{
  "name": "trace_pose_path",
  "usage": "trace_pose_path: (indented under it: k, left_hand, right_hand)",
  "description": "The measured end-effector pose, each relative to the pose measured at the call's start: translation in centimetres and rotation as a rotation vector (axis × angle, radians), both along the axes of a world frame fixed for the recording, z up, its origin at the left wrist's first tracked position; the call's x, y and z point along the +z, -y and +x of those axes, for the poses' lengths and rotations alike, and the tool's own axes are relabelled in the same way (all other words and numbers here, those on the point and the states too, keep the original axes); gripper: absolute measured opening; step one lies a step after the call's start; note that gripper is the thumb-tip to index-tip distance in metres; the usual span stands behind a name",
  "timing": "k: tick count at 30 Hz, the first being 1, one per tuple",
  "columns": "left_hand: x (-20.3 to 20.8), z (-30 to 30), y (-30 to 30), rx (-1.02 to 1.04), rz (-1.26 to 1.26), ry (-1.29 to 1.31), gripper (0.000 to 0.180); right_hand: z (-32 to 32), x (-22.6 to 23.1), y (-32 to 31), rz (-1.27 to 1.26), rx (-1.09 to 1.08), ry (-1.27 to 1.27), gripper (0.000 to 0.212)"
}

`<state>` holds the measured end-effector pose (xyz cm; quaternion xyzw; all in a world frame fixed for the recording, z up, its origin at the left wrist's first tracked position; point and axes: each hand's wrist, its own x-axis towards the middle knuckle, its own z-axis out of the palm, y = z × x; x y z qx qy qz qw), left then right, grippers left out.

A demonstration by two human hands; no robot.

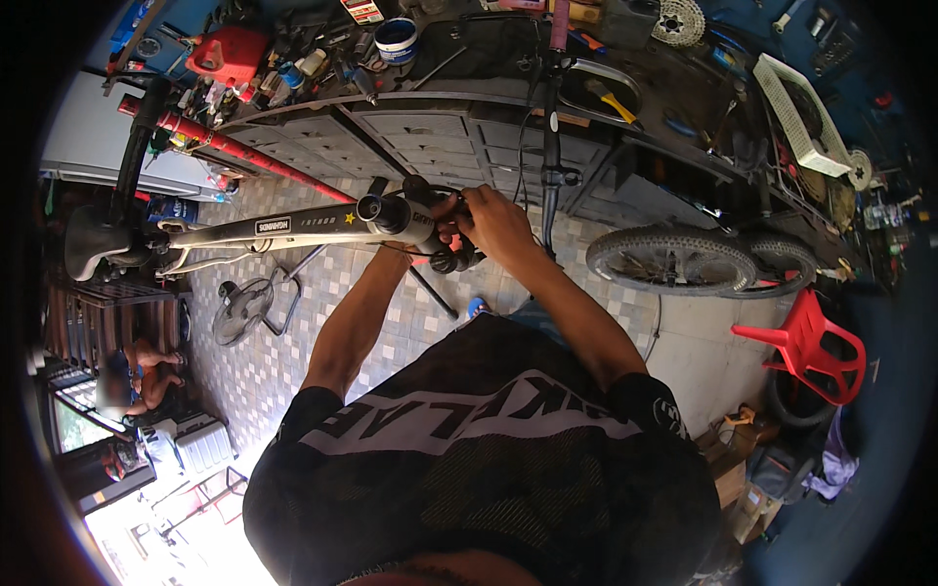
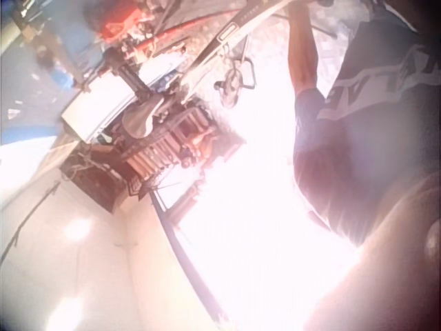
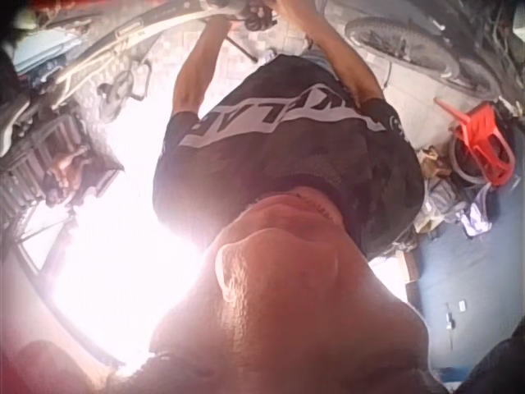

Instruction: The person assembles a bicycle by attaching the handlebar stem to the frame, inserting the handlebar, and securing it with bolts. They use a screwdriver to tighten components and wipe the handlebar with a cloth.

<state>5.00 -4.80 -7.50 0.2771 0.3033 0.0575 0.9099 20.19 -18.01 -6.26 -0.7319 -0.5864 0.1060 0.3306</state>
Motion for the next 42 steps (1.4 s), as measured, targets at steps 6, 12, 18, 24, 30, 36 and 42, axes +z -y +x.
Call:
trace_pose_path:
  k: [6, 12, 18, 24, 30, 36, 42]
  left_hand:
    - [-0.5, 0.3, -0.4, -0.129, -0.141, 0.083, 0.033]
    - [-1.6, 0.3, -2.2, -0.32, -0.024, 0.147, 0.029]
    - [-2.7, 0.4, -2.2, -0.302, -0.094, 0.117, 0.028]
    - [-0.3, 0.0, -1.2, -0.264, 0.014, 0.177, 0.033]
    - [-2.7, 0.2, -2.3, -0.295, -0.017, 0.194, 0.041]
    - [-1.8, 0.7, -1.4, -0.214, -0.058, 0.171, 0.058]
    - [1.3, 0.5, -0.5, -0.157, -0.186, 0.149, 0.073]
  right_hand:
    - [1.3, -1.0, 1.3, 0.177, -0.038, -0.361, 0.044]
    - [1.4, 0.2, 2.7, 0.133, 0.068, -0.262, 0.043]
    - [0.1, -0.8, 2.0, 0.25, 0.048, -0.238, 0.045]
    - [0.1, -0.9, 1.8, 0.213, 0.046, -0.233, 0.047]
    - [1.9, 3.8, 1.1, 0.284, 0.082, -0.34, 0.046]
    - [2.5, 18.7, 0.4, 0.305, 0.526, -0.477, 0.05]
    - [1.6, 18.9, -0.7, 0.247, 0.679, -0.542, 0.048]
